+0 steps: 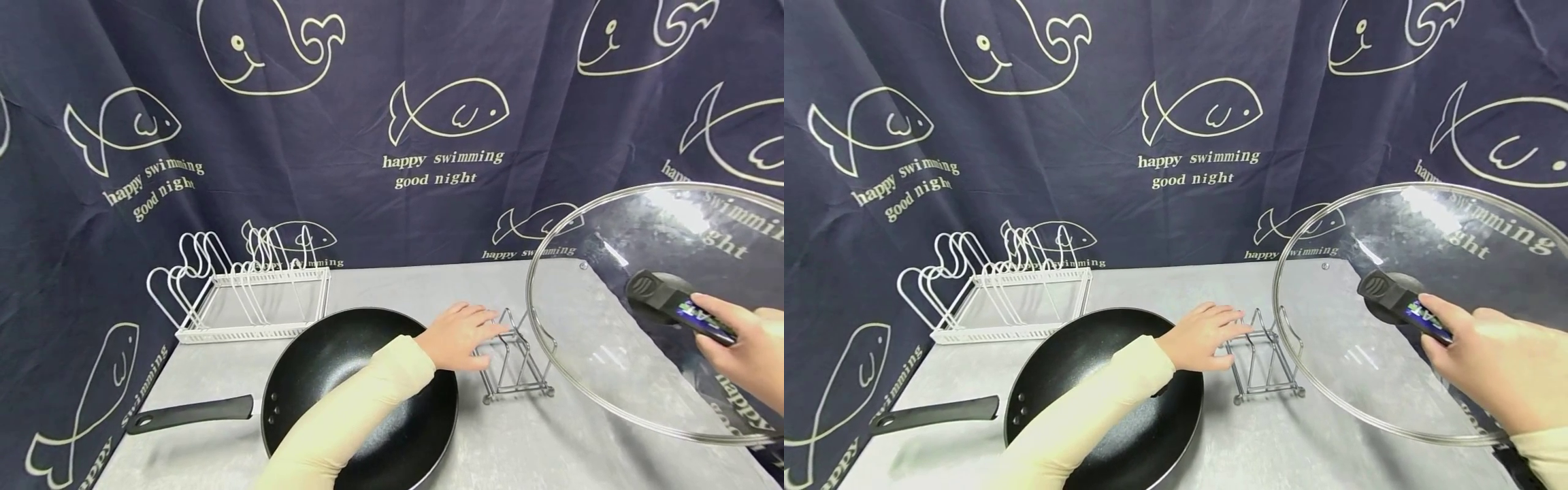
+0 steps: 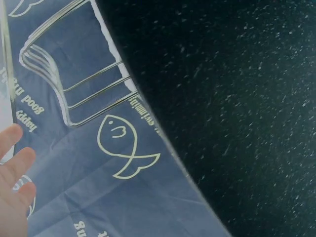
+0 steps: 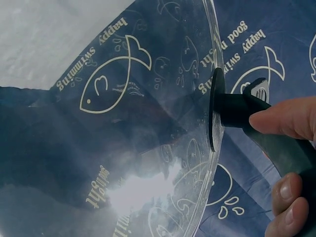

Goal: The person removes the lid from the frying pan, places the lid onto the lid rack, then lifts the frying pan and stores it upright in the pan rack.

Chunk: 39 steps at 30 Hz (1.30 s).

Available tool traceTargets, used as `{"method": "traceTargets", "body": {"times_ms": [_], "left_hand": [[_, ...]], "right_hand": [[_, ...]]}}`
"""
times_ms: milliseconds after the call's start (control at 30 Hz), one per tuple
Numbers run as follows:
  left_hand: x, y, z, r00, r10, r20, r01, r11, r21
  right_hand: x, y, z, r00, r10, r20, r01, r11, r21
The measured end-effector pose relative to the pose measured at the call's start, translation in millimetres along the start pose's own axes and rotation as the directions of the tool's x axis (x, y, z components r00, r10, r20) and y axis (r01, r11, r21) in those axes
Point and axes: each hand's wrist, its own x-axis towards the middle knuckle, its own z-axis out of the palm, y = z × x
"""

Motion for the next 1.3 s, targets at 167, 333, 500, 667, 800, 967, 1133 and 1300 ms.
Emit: {"method": "traceTargets", "body": {"times_ms": [167,333,500,667,800,967,1133,1300], "left_hand": [[2.6,2.3,6.6,1.000,-0.011,-0.016,0.011,1.000,-0.013],[4.3,4.2,11.2,1.000,-0.019,-0.001,0.019,0.999,-0.045],[4.9,6.4,13.8,0.999,-0.032,0.043,0.036,0.996,-0.079],[3.7,10.2,16.9,0.995,-0.031,0.095,0.040,0.995,-0.089],[4.8,12.7,19.0,0.993,-0.039,0.111,0.047,0.996,-0.078],[7.9,15.2,22.7,0.987,-0.052,0.152,0.065,0.994,-0.085],[9.1,16.7,24.3,0.980,-0.068,0.189,0.091,0.989,-0.113],[9.0,15.6,28.4,0.976,-0.076,0.202,0.104,0.986,-0.128]], "right_hand": [[0.1,1.6,3.3,0.999,-0.011,-0.047,0.015,0.997,0.082],[1.1,-0.8,3.2,0.999,0.010,-0.034,-0.008,0.997,0.080],[3.7,-1.5,3.4,0.999,0.008,-0.043,-0.004,0.996,0.092],[4.5,1.0,3.5,0.997,0.003,-0.081,0.005,0.995,0.099],[3.6,1.8,4.5,0.997,0.008,-0.083,0.000,0.996,0.093],[4.1,2.1,3.8,0.997,-0.008,-0.074,0.016,0.994,0.105],[5.5,1.9,1.7,0.998,-0.013,-0.060,0.018,0.996,0.085],[7.6,0.9,0.0,0.998,-0.016,-0.062,0.020,0.997,0.070]]}}
